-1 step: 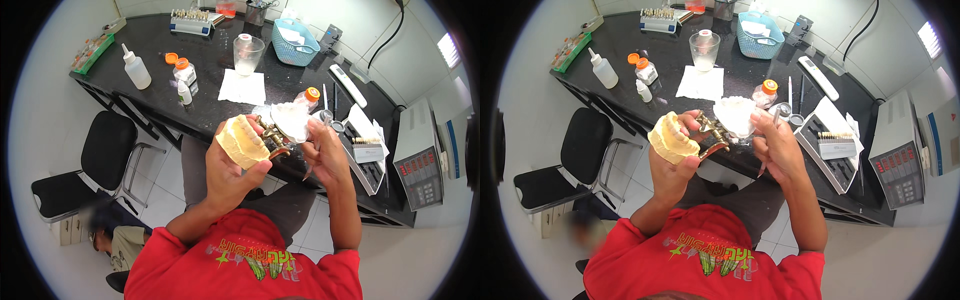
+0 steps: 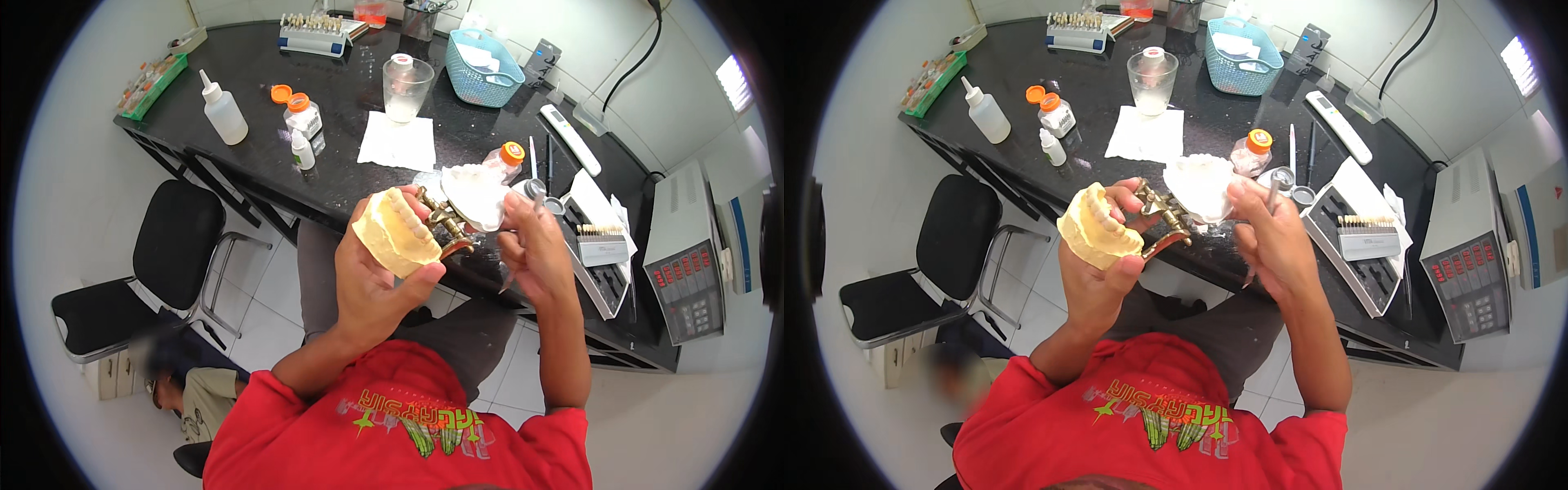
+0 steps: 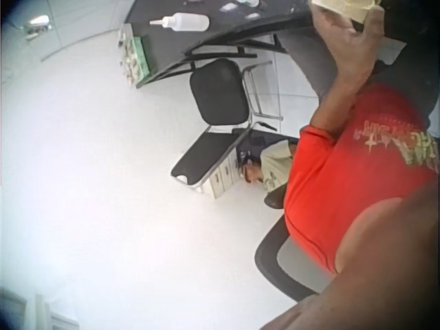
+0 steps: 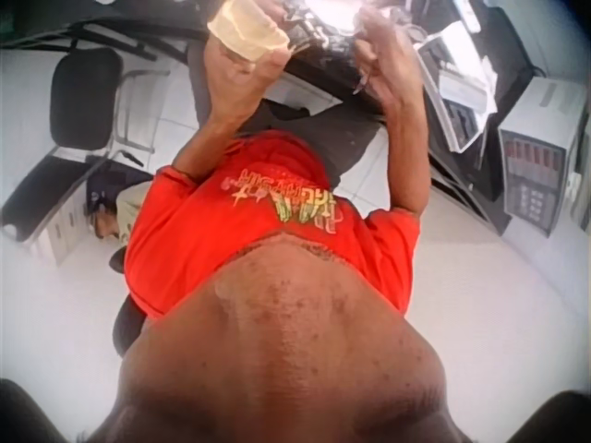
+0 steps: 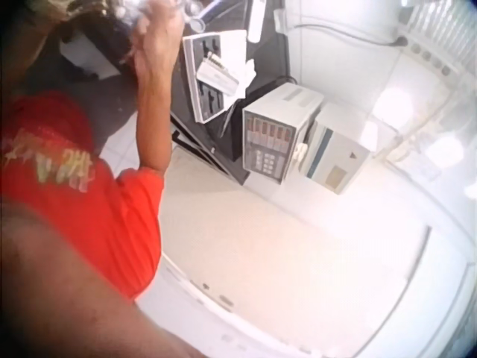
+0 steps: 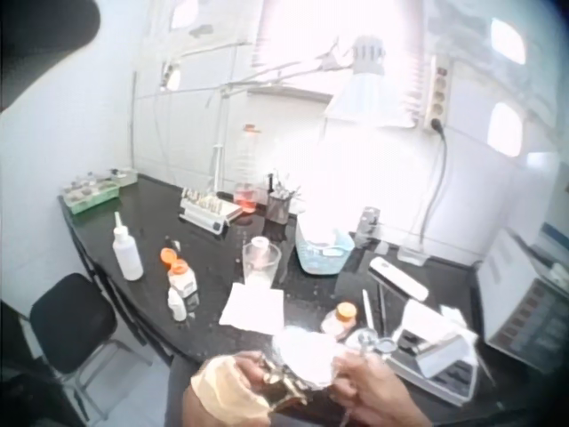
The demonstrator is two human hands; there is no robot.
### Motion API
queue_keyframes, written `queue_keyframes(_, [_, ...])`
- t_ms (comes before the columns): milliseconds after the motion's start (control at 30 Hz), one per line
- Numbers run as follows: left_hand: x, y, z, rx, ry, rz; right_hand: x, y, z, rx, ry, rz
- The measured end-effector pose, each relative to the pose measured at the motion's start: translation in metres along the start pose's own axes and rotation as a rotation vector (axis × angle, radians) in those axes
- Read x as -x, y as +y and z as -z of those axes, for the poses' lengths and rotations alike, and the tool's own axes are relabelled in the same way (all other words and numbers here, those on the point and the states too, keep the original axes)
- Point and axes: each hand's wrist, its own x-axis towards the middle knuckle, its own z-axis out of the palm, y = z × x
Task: The person uses a small tool to scrape a dental model in an articulator and then applies a white paste with a brush to a dental framework. They wipe the brush with a paper towel and continue applying the paste to the framework one part at a time.
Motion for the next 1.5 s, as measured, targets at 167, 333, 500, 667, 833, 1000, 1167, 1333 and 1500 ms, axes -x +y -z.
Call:
queue_keyframes(167, [0.004,0.010,-0.002,-0.245,0.096,0.038,0.026,-0.004,-0.001,0.462,0.229,0.272])
queue_keyframes(333, [0.000,-0.002,0.002,-0.514,0.102,-0.094,0.047,0.002,0.005,0.103,0.270,0.626])
queue_keyframes(500, [-0.007,-0.009,-0.005,-0.609,0.157,-0.102,0.060,0.006,0.048,0.400,0.159,0.796])
queue_keyframes(667, [-0.011,-0.017,0.000,-0.775,0.045,-0.196,0.042,0.012,0.008,0.353,0.294,0.880])
queue_keyframes(833, [-0.015,-0.018,-0.010,-0.776,0.159,-0.174,0.036,0.019,0.003,0.389,0.157,0.903])
queue_keyframes(1000, [-0.015,-0.019,-0.010,-0.843,0.141,-0.190,0.028,0.019,0.000,0.346,0.042,0.923])
queue_keyframes(1167, [-0.016,-0.024,-0.003,-0.977,-0.014,-0.322,0.027,0.013,-0.002,0.416,0.032,0.889])
queue_keyframes(1333, [-0.018,-0.029,-0.004,-1.005,-0.004,-0.391,0.020,0.005,-0.002,0.531,-0.018,1.003])
queue_keyframes(1500, [-0.017,-0.033,-0.005,-1.045,-0.003,-0.401,0.018,0.005,-0.006,0.611,-0.034,1.024])
